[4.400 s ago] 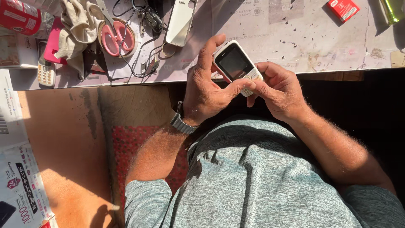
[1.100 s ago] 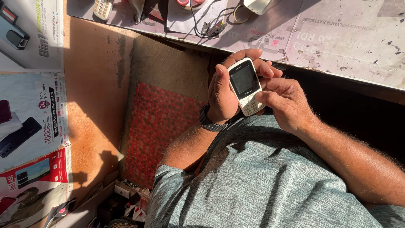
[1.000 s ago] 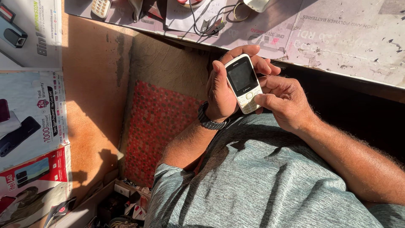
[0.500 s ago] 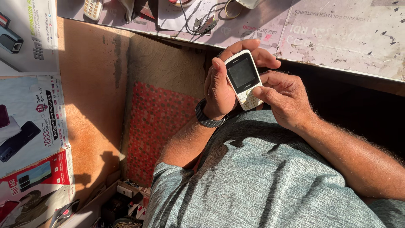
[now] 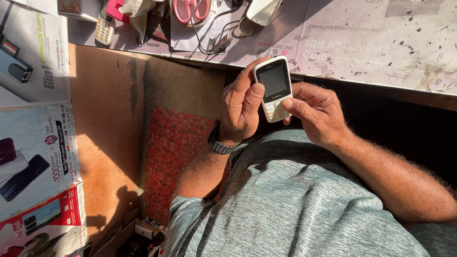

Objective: The person works on a disassembled mobile phone at a workbench, using a small green pick-like tool to clean and work inside the phone's open body. They then handle the phone body, pick up a white feature phone and press its buttons, rub their hands together, and pick up a small component from the bench.

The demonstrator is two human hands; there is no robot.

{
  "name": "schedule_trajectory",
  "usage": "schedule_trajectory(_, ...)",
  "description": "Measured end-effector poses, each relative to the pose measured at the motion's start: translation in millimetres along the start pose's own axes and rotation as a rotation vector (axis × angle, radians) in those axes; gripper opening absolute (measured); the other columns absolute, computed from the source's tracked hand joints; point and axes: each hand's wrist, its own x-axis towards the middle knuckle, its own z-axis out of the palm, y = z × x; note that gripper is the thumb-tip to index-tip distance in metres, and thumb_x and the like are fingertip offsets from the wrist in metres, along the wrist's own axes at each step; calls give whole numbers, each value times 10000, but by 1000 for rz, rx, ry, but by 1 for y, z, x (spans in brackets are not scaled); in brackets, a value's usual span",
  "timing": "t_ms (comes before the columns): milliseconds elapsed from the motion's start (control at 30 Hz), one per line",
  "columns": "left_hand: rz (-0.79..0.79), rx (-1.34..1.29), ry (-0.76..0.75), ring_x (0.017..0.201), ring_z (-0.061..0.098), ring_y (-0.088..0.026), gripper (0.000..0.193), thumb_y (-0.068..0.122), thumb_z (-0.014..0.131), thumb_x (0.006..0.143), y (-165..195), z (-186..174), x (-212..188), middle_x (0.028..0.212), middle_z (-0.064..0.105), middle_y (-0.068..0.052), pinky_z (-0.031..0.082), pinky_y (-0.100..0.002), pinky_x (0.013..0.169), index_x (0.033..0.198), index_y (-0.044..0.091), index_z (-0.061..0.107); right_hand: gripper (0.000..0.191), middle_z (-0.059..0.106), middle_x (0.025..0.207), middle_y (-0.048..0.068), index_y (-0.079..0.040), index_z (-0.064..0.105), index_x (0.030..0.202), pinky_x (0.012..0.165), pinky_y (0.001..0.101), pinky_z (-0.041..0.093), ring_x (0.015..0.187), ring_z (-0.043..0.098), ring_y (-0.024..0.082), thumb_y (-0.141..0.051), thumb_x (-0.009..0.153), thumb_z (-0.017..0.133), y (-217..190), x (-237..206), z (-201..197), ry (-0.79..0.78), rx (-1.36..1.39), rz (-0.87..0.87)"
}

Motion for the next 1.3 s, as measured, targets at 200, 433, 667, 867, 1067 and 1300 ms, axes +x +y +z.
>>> schedule_trajectory(200, 37, 7, 11, 1096, 698, -153, 388, 250, 502, 1168, -4, 2, -1, 1201, 722, -130, 558, -287, 994, 1459, -4, 539, 316, 727, 1034, 105, 42, 670, 1241, 721, 264, 583, 909, 682, 128, -190, 1026, 674, 0, 1, -3, 0, -7, 10)
schedule_trajectory(433, 13, -119, 75, 1122, 684, -127, 446, 83, 671, 1062, -12, 14, 11, 1274, 682, -107, 609, -289, 1000, 1474, 32, 506, 303, 717, 930, 112, 23, 665, 1206, 643, 269, 562, 796, 676, 121, -221, 1026, 675, -18, 3, 0, 148, -658, -206)
schedule_trajectory(667, 118, -296, -175, 1083, 697, -98, 382, -57, 742, 1029, -19, 20, 35, 1199, 695, -27, 623, -258, 971, 1356, 101, 622, 273, 642, 1300, 137, -65, 394, 1282, 882, 315, 589, 1106, 684, 144, -259, 1164, 546, -52, 0, -5, 21, -795, -569)
schedule_trajectory(867, 182, -181, -169, 948, 665, -67, 396, -39, 779, 965, -15, 38, 66, 1207, 679, -46, 623, -223, 796, 1320, 91, 659, 698, 590, 1250, 131, -112, 247, 1704, 885, 330, 542, 963, 566, 166, -349, 1092, 486, -73, -3, -19, -53, -532, -121)
schedule_trajectory(1067, 47, -381, -153, 937, 611, -44, 321, -3, 633, 1090, -9, 55, 68, 1036, 653, -28, 549, -214, 877, 1410, -14, 619, 609, 577, 1209, 97, -119, 345, 1646, 982, 353, 537, 1098, 573, 202, -356, 1120, 539, -83, -5, -26, 83, -963, -375)
schedule_trajectory(1300, -14, -397, -136, 1051, 710, -116, 377, -18, 562, 1045, -13, 61, 71, 1135, 735, -89, 615, -301, 999, 1420, -29, 601, 647, 560, 1036, 74, -172, 380, 1627, 862, 356, 504, 952, 564, 196, -438, 1062, 548, -75, -3, -27, 184, -1006, -295)
